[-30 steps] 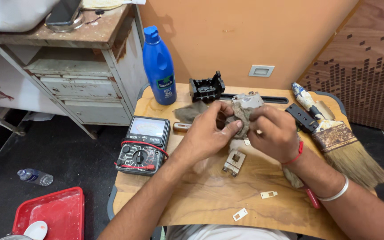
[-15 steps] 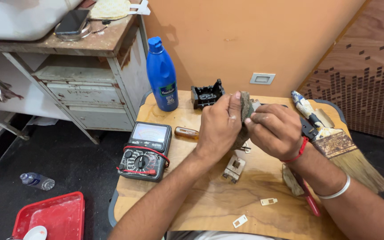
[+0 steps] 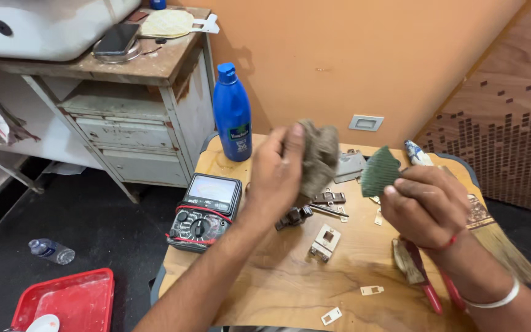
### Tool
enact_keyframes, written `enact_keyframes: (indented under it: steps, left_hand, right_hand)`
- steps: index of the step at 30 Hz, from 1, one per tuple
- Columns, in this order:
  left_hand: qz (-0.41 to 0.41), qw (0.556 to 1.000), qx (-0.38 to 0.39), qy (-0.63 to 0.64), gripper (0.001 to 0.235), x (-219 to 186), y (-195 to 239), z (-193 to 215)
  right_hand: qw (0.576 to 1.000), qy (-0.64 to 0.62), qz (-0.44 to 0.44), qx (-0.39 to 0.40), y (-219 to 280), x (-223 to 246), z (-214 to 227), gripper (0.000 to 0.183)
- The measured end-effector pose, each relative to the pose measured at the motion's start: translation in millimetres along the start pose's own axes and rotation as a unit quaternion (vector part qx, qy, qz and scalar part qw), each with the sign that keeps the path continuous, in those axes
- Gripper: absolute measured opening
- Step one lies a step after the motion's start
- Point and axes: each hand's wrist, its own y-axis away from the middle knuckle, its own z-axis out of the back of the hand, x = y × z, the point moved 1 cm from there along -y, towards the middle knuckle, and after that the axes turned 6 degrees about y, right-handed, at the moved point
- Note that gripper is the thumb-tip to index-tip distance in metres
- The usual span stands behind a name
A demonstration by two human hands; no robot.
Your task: The person sands the surface of a small white plastic electrical component using a small piece of sandpaper.
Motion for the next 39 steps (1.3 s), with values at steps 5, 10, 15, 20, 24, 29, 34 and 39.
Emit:
enact_keyframes:
  steps: [5,10,15,20,24,29,34,39]
  left_hand:
    - [0.038,0.994,0.100,-0.006,0.036,-23.8,30.0,-32.7]
    - [0.036,0.992,0.114,-0.037,0.037,-15.8,26.1,-37.8]
    - [-0.194,0.979,0.015,0.054,0.045,-23.1,-5.0,-21.6]
    - [-0.170,0.966,-0.065,-0.182,0.031,-8.3,-27.4,23.6]
    - [-0.218,0.926,0.060,-0.303,0.026,4.3,-18.2,20.1]
    - [-0.182,0.860,0.226,-0.419,0.059,-2.3,15.5,9.7]
    - [-0.062,0.888,0.237,-0.390,0.051,-21.4,82.7,3.0]
    - [0.086,0.832,0.322,-0.444,0.063,-12.6,122.6,-14.8]
  right_hand:
    - [0.998,-0.043,0.040,0.007,-13.6,11.9,-8.7,0.018]
    - [0.997,-0.060,0.026,0.045,-13.5,16.1,-13.3,0.018]
    - [0.999,-0.027,-0.027,0.001,9.1,10.5,-9.2,0.023]
    - [0.957,-0.055,-0.280,0.058,48.4,4.2,14.2,0.026]
    - [0.894,-0.144,-0.395,0.152,52.9,-5.7,13.0,0.017]
    - [0.874,-0.188,-0.346,0.285,38.7,-2.2,14.3,0.021]
    - [0.882,-0.199,-0.299,0.306,33.2,-0.5,15.5,0.022]
    - [0.861,-0.211,-0.318,0.337,34.3,2.0,13.5,0.022]
